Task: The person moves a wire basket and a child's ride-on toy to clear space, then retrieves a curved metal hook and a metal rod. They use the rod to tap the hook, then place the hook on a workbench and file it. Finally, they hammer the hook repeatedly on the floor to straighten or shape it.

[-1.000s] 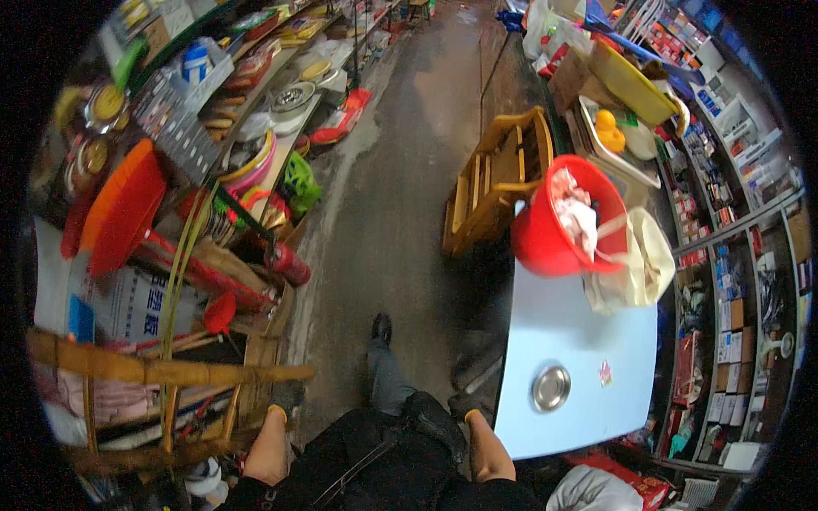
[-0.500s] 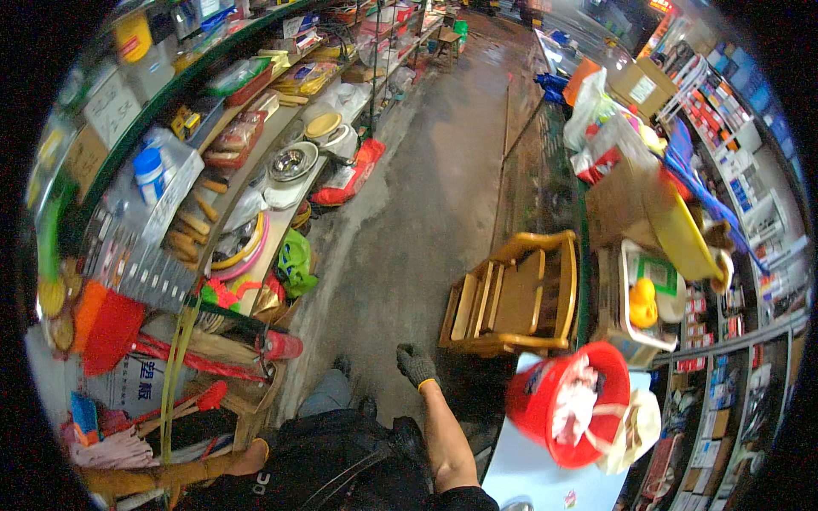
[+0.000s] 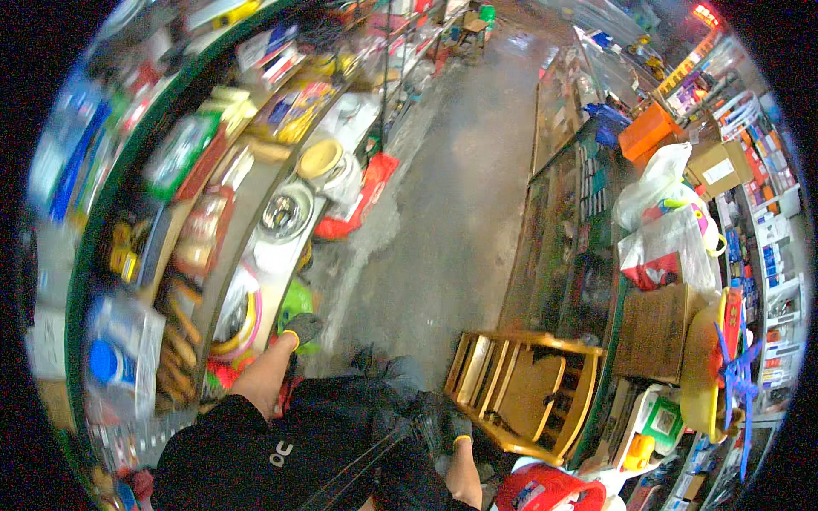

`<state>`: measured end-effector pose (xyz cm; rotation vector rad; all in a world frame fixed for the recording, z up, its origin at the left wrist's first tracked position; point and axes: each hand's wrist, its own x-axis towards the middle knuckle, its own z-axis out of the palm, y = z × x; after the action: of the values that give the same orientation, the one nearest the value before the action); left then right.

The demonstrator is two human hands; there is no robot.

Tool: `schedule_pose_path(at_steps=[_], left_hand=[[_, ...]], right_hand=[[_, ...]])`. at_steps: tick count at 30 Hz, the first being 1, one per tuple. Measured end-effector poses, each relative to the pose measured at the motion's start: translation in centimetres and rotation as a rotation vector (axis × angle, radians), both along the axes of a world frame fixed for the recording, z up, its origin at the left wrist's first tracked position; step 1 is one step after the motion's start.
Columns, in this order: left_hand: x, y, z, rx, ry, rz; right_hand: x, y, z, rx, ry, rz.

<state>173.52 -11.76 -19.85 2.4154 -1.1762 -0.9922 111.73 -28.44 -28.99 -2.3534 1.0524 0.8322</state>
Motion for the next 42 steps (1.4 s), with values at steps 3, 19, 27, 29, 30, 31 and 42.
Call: schedule_pose_path(at_steps=[3,19,27,29,30,31,42], left_hand=[[3.8,-11.0,2.3,-0.073,0.204,0.212],[12.4,-30.5,-3.4,0.706,0.122,-0.462],[23.4,-50.7,-9.0,0.713,0.098,-0.488],[29.3,-58.9,-10.1,0.662,0.054,-0.443],[32.7,-64.0,-10.3,0.615,0.016,-0.394],[36.8,-70.7,-10.4,0.569,0.012,-0.305],[56.0,-129.1,8.2,-0.174,0.084,0.097]], right_hand=[[3.1,-4.6,-1.5,0.005,-0.135,-0.098],[41.4,-63.8,10.3,0.515,-0.71,-0.889],[52.5,-84.5,7.3,0.302,-0.412,-0.485],[52.0,-88.0,6.6,-0.01,-0.069,0.322],[51.6,-89.7,6.7,0.095,0.012,0.319],[51.4,-91.2,7.1,0.005,-0.065,0.324],[60.0,-117.6,6.6,0.207,-0.05,-0.34]])
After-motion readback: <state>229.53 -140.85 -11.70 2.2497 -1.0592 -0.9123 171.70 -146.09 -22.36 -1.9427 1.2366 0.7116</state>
